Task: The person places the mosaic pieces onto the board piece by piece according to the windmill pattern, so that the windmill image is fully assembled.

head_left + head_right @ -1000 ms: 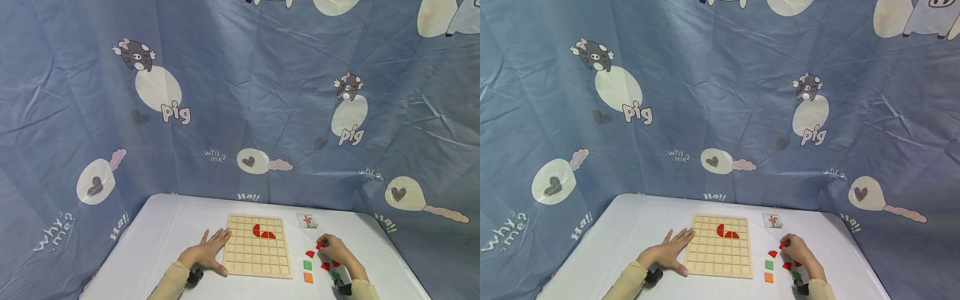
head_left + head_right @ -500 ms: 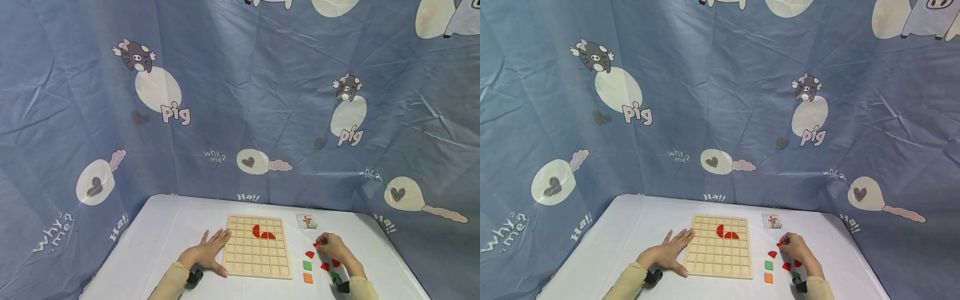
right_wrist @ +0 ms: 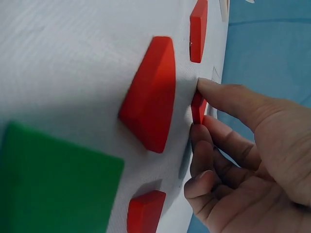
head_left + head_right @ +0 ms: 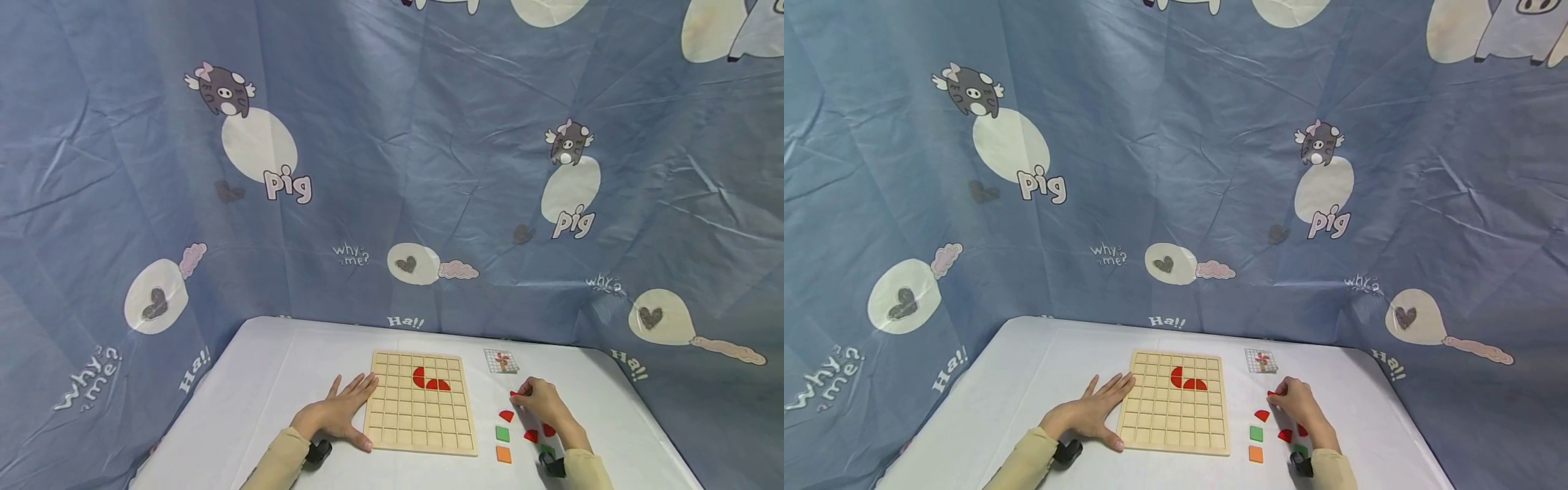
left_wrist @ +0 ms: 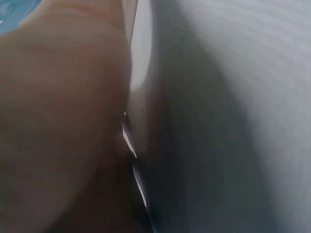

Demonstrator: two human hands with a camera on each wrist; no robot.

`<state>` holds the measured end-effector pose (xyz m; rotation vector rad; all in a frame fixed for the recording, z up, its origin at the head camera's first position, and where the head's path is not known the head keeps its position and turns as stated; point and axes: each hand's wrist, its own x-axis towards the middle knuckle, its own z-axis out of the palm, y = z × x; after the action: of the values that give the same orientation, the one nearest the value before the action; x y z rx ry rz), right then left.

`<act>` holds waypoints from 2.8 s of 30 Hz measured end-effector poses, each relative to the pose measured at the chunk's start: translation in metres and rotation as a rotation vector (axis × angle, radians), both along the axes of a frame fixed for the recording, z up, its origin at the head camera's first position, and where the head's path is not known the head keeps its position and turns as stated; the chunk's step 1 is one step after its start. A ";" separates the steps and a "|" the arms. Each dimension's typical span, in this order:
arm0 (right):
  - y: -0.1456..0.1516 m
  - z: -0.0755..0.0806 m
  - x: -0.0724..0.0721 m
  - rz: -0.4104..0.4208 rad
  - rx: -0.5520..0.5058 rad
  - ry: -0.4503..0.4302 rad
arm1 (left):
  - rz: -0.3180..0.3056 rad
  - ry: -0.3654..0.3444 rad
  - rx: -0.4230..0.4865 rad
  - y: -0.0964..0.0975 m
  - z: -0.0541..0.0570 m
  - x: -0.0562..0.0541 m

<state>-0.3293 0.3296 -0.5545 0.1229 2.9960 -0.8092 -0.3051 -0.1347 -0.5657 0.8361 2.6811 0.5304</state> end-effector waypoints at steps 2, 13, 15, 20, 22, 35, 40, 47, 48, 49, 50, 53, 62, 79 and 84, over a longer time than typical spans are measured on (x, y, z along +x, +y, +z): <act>0.000 0.000 0.000 -0.002 0.000 0.001 | -0.002 0.002 -0.003 0.000 0.000 0.000; -0.001 0.003 0.004 -0.012 -0.022 -0.066 | 0.014 -0.026 0.011 0.002 0.001 0.003; 0.000 0.004 0.003 0.002 -0.022 -0.054 | 0.016 -0.023 0.013 0.002 0.001 0.003; 0.003 0.004 0.003 0.038 -0.025 -0.029 | 0.015 -0.025 0.015 0.002 0.002 0.002; 0.003 0.004 0.002 0.045 -0.028 -0.029 | 0.014 -0.027 0.015 0.001 0.002 0.002; 0.000 0.002 0.003 0.052 -0.052 -0.002 | 0.007 -0.023 0.017 0.002 0.004 0.003; -0.003 0.004 0.004 0.051 -0.037 -0.006 | -0.009 -0.012 0.013 0.001 0.004 0.003; -0.003 0.004 0.006 0.050 -0.046 -0.002 | -0.006 -0.016 0.012 0.002 0.005 0.004; -0.003 0.004 0.006 0.055 -0.043 0.001 | -0.004 -0.020 0.012 0.002 0.005 0.005; -0.002 0.003 0.006 0.057 -0.041 0.002 | -0.003 -0.021 0.014 0.002 0.006 0.005; -0.002 0.003 0.005 0.063 -0.039 0.006 | -0.001 -0.021 0.016 0.002 0.006 0.005; -0.001 0.004 0.005 0.072 -0.033 0.005 | 0.004 -0.021 0.020 0.002 0.008 0.006; 0.001 0.006 0.005 0.079 -0.024 0.008 | -0.002 -0.011 0.017 0.002 0.009 0.006; -0.014 0.007 0.005 0.068 -0.071 0.055 | 0.002 -0.017 0.015 0.001 0.005 0.004; -0.025 0.007 0.004 0.081 -0.078 0.067 | -0.006 -0.006 0.020 0.001 0.005 0.004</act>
<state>-0.3254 0.3043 -0.5478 -0.0286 3.0024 -0.9386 -0.3016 -0.1342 -0.5610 0.8461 2.6718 0.5590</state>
